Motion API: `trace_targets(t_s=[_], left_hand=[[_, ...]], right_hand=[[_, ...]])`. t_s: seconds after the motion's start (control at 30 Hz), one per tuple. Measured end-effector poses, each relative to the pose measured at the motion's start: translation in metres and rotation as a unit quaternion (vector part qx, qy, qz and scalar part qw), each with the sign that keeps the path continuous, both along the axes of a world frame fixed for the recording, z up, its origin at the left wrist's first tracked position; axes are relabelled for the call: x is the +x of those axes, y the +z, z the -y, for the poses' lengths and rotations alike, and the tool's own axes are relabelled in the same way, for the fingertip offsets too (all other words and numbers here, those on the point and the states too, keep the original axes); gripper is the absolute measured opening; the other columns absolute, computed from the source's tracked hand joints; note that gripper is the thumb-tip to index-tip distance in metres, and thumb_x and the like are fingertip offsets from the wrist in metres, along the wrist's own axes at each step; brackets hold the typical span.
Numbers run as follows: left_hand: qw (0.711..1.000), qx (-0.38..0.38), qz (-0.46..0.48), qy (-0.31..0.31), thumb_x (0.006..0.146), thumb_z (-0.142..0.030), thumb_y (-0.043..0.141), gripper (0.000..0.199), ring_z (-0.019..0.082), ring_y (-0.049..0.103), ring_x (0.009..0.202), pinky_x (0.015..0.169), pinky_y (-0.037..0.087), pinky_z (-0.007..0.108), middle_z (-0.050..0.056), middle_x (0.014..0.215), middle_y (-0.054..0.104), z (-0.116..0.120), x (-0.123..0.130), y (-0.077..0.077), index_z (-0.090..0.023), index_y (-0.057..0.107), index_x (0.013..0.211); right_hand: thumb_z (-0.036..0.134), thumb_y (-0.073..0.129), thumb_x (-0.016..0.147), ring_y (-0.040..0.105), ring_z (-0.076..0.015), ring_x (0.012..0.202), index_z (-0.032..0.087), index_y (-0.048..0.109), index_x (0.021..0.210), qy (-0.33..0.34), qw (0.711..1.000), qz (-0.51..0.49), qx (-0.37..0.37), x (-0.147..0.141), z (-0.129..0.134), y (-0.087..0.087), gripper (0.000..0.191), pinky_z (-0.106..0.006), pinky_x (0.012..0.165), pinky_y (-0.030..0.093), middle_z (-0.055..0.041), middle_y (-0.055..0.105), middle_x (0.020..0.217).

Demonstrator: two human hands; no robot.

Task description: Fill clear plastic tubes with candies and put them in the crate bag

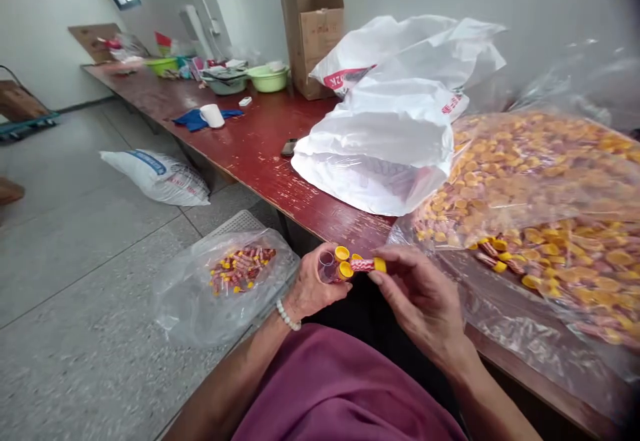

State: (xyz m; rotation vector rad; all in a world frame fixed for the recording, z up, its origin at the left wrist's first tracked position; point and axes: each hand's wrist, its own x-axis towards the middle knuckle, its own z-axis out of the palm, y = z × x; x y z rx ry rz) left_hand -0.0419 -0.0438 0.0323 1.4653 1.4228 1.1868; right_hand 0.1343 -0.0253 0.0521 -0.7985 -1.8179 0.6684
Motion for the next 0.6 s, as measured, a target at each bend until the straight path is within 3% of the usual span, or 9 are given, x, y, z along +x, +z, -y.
trace_targets(t_s=[0.17,0.37,0.47,0.6], left_hand=[[1.0,0.023,-0.019,-0.004,0.056,-0.011,0.068,0.035,0.012,0.057,0.067,0.063,0.046,0.023,-0.001,0.077,0.063,-0.001,-0.003,-0.009,-0.017,0.052,0.086],[0.998,0.04,-0.04,-0.01,0.062,-0.016,0.065,0.023,0.014,0.058,0.071,0.068,0.047,0.024,0.001,0.08,0.063,0.0,-0.004,-0.009,-0.017,0.053,0.081],[1.0,0.014,-0.009,0.003,0.059,-0.019,0.07,0.029,0.015,0.059,0.076,0.071,0.048,0.025,0.002,0.084,0.065,-0.003,-0.009,-0.011,-0.017,0.055,0.085],[0.995,-0.047,0.08,0.042,0.049,-0.025,0.078,0.044,0.016,0.058,0.075,0.072,0.049,0.028,0.001,0.083,0.064,0.005,-0.013,-0.018,-0.017,0.058,0.087]], right_hand=[[0.015,0.059,0.084,0.062,-0.0152,0.087,0.023,0.057,0.109,0.03,0.995,0.059,0.072,-0.019,-0.004,0.006,0.026,-0.027,0.072,0.054,-0.0045,0.064,0.099],[0.012,0.052,0.087,0.059,-0.017,0.102,0.022,0.053,0.116,0.122,0.98,0.115,0.107,-0.034,-0.007,0.006,0.031,-0.033,0.088,0.05,-0.0062,0.064,0.109],[0.019,0.054,0.086,0.054,-0.023,0.112,0.02,0.048,0.123,0.106,0.975,0.152,0.125,-0.034,-0.01,0.006,0.038,-0.042,0.093,0.046,-0.0105,0.059,0.12],[0.039,0.063,0.079,0.054,-0.0304,0.106,0.021,0.057,0.11,0.068,0.967,0.178,0.169,-0.033,-0.01,-0.001,0.036,-0.049,0.085,0.044,-0.0128,0.056,0.121]])
